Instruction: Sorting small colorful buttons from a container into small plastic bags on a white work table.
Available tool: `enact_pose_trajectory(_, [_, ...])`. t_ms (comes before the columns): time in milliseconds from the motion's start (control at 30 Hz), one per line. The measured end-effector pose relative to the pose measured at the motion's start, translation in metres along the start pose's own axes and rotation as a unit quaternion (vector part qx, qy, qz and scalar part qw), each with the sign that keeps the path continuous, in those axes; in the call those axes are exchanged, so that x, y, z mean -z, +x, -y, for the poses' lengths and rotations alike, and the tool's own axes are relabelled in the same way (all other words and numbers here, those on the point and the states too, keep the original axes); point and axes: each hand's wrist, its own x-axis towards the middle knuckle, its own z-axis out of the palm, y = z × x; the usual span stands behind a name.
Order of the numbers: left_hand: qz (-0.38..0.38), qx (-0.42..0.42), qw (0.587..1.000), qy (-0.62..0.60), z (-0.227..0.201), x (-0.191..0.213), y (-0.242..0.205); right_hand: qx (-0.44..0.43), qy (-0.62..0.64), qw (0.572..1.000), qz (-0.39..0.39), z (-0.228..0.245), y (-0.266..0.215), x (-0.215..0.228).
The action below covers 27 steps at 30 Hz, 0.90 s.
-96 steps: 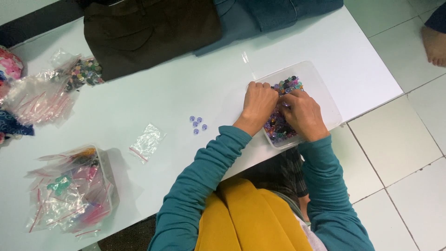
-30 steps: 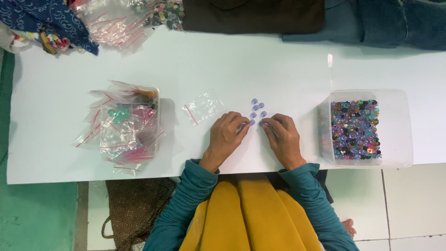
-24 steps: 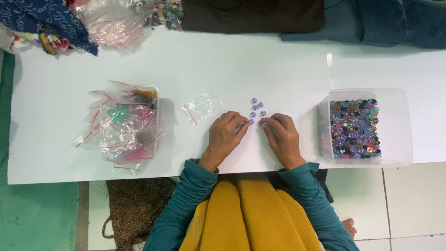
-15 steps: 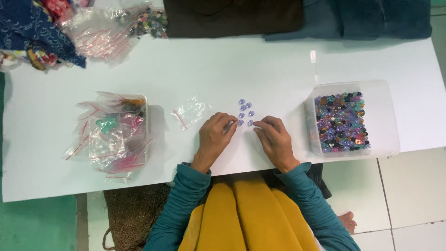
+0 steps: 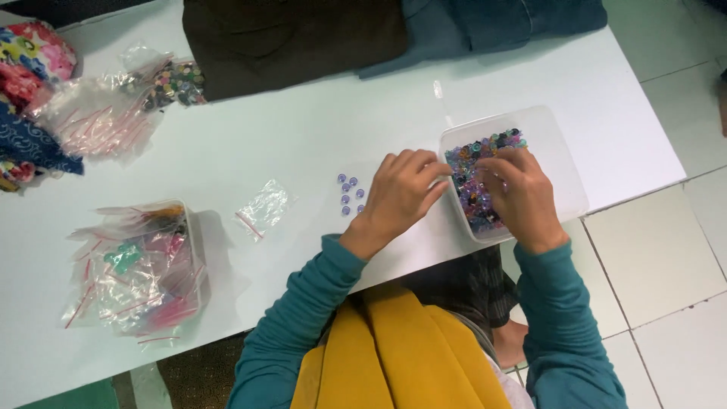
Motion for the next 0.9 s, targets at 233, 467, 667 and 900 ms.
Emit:
enact_pose_trajectory(233, [0.142,-0.041,0.973,0.176,-0.015,-0.079,0.058,-0.072,-0.117,0.976,0.168,-0.04,0.012,-0.026])
enact_pose_trajectory(467, [0.254,0.003,0.94,0.227,-0.021,-0.091,0.073,-0.078,-0.218,0.946,0.228,-0.064,0.002,-0.054])
enact_pose_trajectory(667, [0.268,0.01,0.932,0.245,-0.026,-0.095,0.072,-0.041,-0.25,0.946,0.204,-0.063,-0.003,-0.059])
enact_pose_trajectory(900, [0.206,-0.021,0.953,0.219,-0.02,-0.097,0.066,-0.07,-0.254,0.938,0.226,-0.062,-0.003,-0.057])
